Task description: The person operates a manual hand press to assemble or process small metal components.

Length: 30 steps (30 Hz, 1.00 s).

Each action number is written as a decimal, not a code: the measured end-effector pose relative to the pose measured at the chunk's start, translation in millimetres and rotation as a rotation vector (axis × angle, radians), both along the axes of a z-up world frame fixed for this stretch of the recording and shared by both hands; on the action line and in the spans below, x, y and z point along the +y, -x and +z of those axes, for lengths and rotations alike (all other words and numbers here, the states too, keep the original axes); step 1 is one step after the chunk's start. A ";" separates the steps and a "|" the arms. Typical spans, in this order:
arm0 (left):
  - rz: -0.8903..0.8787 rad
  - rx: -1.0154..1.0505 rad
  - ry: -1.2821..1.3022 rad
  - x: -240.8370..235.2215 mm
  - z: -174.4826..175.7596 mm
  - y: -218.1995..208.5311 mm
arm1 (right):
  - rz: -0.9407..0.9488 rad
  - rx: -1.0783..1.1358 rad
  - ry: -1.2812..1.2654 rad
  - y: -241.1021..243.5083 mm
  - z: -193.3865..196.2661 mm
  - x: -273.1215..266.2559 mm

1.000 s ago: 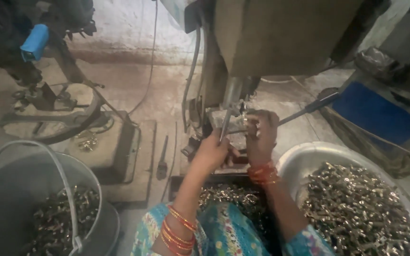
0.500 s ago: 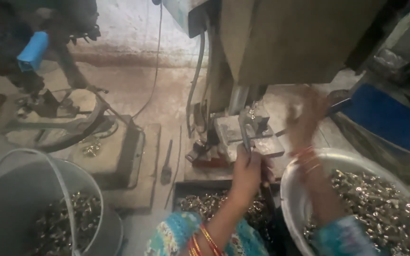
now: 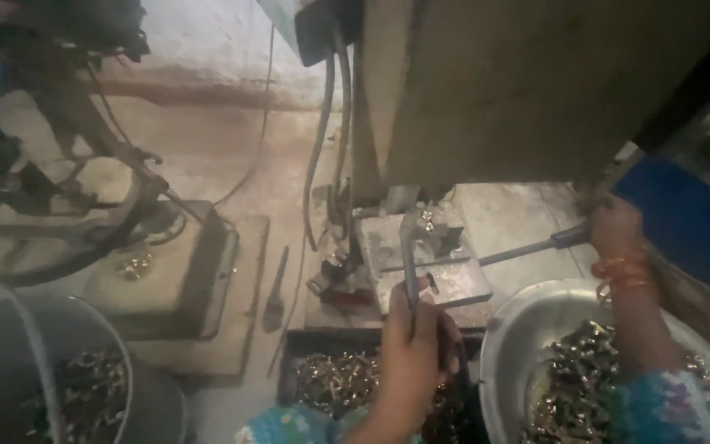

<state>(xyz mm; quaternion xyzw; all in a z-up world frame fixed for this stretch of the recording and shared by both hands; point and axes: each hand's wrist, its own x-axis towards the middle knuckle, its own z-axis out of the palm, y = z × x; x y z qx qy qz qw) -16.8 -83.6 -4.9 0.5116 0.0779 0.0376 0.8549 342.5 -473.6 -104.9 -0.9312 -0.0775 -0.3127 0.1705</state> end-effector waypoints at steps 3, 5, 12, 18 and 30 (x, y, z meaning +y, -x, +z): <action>-0.012 0.081 0.030 4.8 20.5 1.3 | 0.008 0.030 -0.090 26.8 4.1 24.0; -0.016 0.122 0.002 6.6 30.9 3.1 | 0.020 0.209 -0.584 38.1 -0.7 34.8; -0.031 -0.054 0.060 5.0 7.0 1.1 | -0.025 0.179 -0.611 44.5 0.0 37.8; -0.055 -0.126 0.083 5.8 -23.5 -14.7 | -0.206 0.083 -0.180 9.8 17.7 6.1; -0.173 -0.056 -0.401 82.6 -9.9 -23.0 | 0.132 0.621 0.090 263.9 -33.8 48.8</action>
